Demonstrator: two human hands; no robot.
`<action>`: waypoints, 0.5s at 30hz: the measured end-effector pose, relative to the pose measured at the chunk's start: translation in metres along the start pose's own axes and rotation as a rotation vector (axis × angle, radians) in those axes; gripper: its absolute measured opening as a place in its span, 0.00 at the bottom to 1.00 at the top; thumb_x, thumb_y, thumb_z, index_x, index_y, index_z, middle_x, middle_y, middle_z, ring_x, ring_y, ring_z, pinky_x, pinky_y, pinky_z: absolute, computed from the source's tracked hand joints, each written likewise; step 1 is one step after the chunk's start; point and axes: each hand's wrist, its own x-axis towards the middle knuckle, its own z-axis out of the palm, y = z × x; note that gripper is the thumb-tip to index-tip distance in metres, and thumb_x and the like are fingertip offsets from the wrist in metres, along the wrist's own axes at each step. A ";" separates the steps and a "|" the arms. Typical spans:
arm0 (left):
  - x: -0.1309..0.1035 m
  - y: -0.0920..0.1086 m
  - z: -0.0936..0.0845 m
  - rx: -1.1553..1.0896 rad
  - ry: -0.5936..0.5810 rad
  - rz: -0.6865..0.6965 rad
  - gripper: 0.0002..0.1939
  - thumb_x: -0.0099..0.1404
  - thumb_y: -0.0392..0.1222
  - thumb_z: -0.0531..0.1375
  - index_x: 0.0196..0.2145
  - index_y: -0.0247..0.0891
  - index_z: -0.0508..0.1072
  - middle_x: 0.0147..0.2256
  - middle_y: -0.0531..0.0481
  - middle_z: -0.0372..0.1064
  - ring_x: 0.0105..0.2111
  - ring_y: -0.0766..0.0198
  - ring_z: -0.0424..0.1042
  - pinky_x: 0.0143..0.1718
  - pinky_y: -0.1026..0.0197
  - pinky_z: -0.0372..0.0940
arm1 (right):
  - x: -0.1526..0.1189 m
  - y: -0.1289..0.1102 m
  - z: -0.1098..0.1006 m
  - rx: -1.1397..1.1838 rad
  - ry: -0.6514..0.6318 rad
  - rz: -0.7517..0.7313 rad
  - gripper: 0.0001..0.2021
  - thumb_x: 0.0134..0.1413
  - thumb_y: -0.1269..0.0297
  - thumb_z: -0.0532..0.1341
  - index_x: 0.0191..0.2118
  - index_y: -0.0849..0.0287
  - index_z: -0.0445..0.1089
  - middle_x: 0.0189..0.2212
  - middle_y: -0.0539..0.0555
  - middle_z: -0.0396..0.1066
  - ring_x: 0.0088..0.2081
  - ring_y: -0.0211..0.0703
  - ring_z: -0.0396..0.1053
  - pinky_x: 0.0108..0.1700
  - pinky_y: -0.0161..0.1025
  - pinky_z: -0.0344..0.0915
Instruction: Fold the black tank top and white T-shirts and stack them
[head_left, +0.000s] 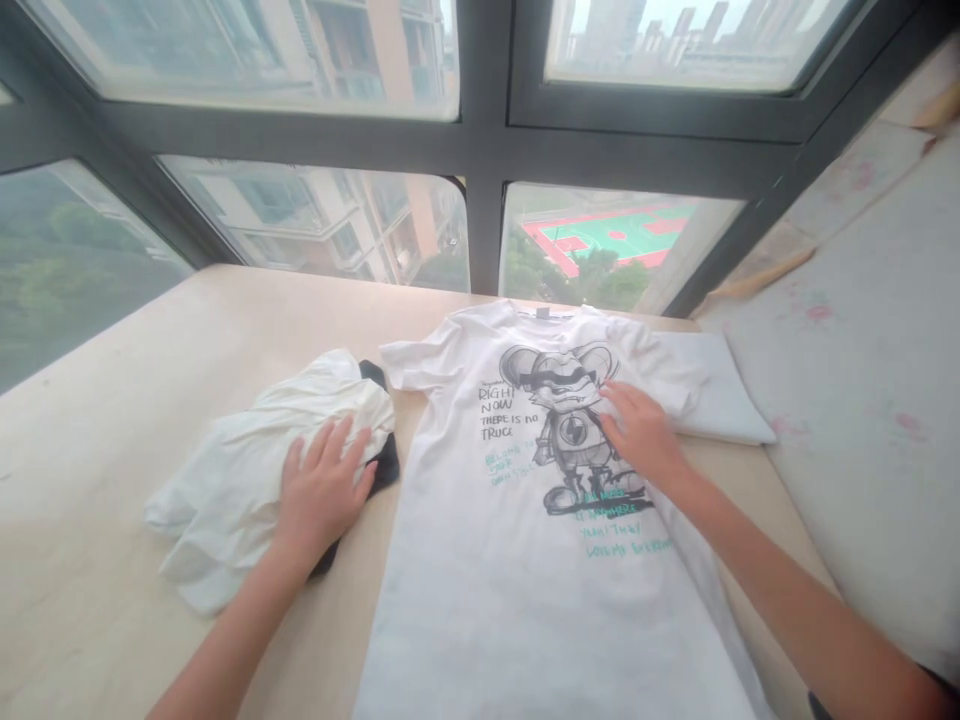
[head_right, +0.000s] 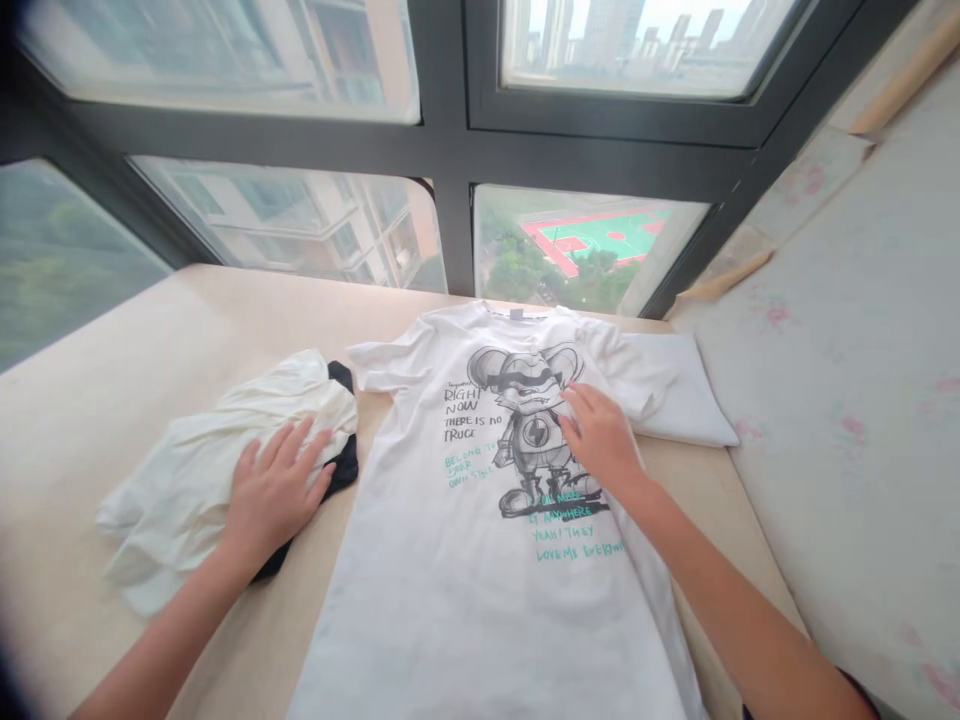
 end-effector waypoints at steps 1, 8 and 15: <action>0.001 -0.010 0.003 -0.012 0.007 0.006 0.25 0.71 0.47 0.50 0.60 0.35 0.68 0.66 0.34 0.56 0.65 0.40 0.55 0.65 0.35 0.44 | -0.017 -0.018 -0.001 -0.002 -0.010 -0.012 0.18 0.65 0.62 0.53 0.56 0.60 0.69 0.60 0.61 0.67 0.62 0.56 0.62 0.63 0.55 0.59; 0.029 -0.027 -0.005 0.040 0.105 -0.043 0.23 0.71 0.44 0.49 0.57 0.29 0.69 0.63 0.29 0.59 0.65 0.37 0.55 0.64 0.33 0.44 | -0.089 -0.132 0.014 0.039 -0.258 -0.192 0.24 0.66 0.57 0.55 0.65 0.57 0.63 0.70 0.58 0.51 0.70 0.60 0.47 0.68 0.61 0.46; -0.052 0.066 -0.037 -0.201 0.065 0.198 0.19 0.70 0.44 0.54 0.54 0.35 0.70 0.52 0.37 0.69 0.51 0.50 0.70 0.51 0.52 0.66 | -0.071 -0.159 0.037 0.103 -0.294 -0.176 0.28 0.65 0.52 0.57 0.66 0.57 0.61 0.70 0.61 0.51 0.70 0.62 0.47 0.68 0.64 0.46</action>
